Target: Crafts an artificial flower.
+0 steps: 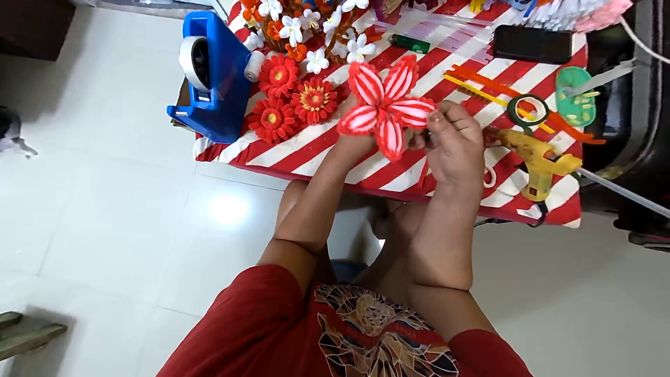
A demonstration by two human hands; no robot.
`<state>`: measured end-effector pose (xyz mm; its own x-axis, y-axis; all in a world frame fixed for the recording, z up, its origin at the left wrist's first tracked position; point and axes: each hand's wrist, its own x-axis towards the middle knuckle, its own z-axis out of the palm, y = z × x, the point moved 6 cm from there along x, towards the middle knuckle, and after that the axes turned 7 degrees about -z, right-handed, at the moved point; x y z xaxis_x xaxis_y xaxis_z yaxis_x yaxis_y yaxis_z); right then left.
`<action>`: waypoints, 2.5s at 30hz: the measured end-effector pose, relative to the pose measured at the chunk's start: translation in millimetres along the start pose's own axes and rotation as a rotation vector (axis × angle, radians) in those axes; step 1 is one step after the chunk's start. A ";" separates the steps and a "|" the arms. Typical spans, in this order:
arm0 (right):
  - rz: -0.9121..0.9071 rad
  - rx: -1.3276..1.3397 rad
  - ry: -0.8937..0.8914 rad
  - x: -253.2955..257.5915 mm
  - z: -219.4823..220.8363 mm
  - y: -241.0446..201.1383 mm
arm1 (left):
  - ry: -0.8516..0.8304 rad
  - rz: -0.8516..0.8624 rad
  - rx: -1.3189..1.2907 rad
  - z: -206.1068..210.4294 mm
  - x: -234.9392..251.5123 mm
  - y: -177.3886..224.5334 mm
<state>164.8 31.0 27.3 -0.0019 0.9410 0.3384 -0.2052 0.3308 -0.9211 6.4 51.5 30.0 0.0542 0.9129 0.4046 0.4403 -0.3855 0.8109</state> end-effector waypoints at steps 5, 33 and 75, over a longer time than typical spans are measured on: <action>-0.045 -0.018 0.012 -1.1 -6.8 -9.8 | -0.253 -0.061 -0.363 16.0 -4.8 -17.0; 0.115 0.042 -0.228 -7.7 5.5 0.3 | -0.079 -0.107 -0.310 10.4 3.5 -19.7; 0.127 0.649 -0.172 -6.4 11.2 18.1 | -0.197 -0.111 -0.341 52.4 -18.5 -47.1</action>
<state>150.1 30.2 10.6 -0.2091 0.9273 0.3103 -0.7384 0.0583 -0.6718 31.7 59.9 -37.8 0.2083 0.9468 0.2452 0.1323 -0.2756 0.9521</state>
